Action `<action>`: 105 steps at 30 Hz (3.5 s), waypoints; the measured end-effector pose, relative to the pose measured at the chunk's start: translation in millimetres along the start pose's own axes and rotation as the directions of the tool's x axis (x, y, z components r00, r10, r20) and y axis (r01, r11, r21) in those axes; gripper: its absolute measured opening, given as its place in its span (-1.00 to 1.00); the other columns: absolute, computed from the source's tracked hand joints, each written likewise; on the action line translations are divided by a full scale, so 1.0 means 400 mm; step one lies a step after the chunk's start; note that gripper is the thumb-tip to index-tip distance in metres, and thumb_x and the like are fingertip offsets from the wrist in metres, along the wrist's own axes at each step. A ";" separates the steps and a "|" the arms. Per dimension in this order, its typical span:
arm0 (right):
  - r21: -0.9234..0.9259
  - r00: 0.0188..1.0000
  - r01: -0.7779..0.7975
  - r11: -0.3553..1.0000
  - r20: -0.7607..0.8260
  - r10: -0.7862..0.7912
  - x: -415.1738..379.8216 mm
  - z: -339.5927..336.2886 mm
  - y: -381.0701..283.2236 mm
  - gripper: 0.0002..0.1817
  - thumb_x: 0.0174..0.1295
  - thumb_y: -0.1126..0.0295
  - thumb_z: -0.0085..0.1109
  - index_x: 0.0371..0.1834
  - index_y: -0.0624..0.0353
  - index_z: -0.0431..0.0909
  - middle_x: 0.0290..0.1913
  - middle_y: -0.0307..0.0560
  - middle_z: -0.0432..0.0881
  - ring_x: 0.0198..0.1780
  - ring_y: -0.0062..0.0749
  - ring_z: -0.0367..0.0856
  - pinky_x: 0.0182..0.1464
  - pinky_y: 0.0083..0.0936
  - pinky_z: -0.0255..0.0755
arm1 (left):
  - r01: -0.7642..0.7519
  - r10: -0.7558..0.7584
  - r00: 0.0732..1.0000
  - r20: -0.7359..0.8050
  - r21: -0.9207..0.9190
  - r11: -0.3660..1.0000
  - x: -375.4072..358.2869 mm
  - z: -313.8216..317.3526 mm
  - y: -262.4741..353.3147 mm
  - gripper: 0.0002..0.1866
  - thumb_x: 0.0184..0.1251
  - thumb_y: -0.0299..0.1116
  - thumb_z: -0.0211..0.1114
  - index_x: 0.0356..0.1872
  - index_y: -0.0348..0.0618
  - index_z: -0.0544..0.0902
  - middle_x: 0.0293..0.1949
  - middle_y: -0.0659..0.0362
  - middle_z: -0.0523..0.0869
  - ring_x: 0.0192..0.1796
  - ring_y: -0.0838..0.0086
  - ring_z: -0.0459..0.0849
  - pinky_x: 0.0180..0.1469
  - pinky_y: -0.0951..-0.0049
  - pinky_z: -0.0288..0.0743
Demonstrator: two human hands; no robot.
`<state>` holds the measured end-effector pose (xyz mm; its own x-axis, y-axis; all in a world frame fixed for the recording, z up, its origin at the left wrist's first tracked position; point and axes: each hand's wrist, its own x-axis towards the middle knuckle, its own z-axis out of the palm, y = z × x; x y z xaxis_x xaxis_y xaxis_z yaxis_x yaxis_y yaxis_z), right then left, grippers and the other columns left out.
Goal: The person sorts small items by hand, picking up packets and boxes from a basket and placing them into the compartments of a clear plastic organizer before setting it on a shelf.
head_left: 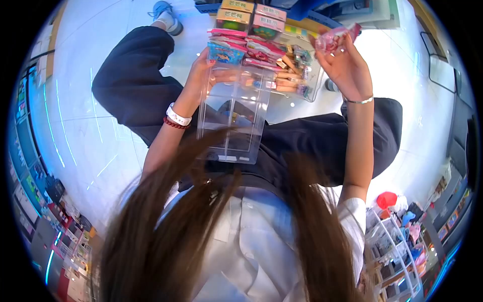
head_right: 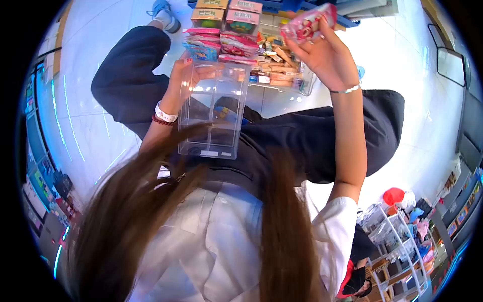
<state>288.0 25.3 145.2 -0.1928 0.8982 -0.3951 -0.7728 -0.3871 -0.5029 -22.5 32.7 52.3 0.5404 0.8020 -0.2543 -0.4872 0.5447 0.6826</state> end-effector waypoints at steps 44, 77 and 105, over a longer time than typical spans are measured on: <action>-0.605 0.879 0.264 -0.751 0.472 -0.072 -0.014 0.025 0.207 -0.87 -0.03 0.50 0.10 -0.37 0.23 0.47 -0.37 -0.08 0.50 -0.33 -0.24 0.62 -0.32 -0.51 0.55 | -0.049 0.049 0.998 -0.037 0.016 0.999 0.023 -0.058 -0.124 -0.24 0.17 -0.36 0.15 0.37 -0.19 -0.02 0.04 -0.08 0.53 -0.05 0.13 0.64 -0.09 0.28 0.59; -0.813 0.793 0.399 -0.425 0.539 -0.285 -0.015 0.027 0.216 -0.81 0.02 0.43 0.20 -0.25 0.14 0.59 -0.37 -0.07 0.62 -0.34 -0.19 0.60 -0.30 -0.40 0.48 | 0.011 -0.010 1.000 0.025 -0.025 1.000 0.032 -0.066 -0.134 -0.23 0.16 -0.32 0.20 0.36 -0.21 0.01 0.09 -0.04 0.50 0.00 0.12 0.61 -0.02 0.18 0.57; -0.724 0.718 0.412 -0.553 0.632 -0.293 -0.026 0.001 0.257 -0.80 -0.03 0.57 0.16 -0.28 0.21 0.60 -0.38 -0.08 0.59 -0.34 -0.23 0.55 -0.32 -0.43 0.46 | 0.050 -0.051 0.998 0.028 0.046 0.998 0.045 -0.084 -0.153 -0.23 0.12 -0.31 0.19 0.35 -0.17 0.05 0.09 -0.03 0.50 0.00 0.18 0.62 -0.02 0.27 0.57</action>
<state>210.2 -23.8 97.9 -0.2942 0.8897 0.3491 0.7862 0.4330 -0.4410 -5.9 22.0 -17.1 0.5839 0.7658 -0.2695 -0.4277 0.5723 0.6997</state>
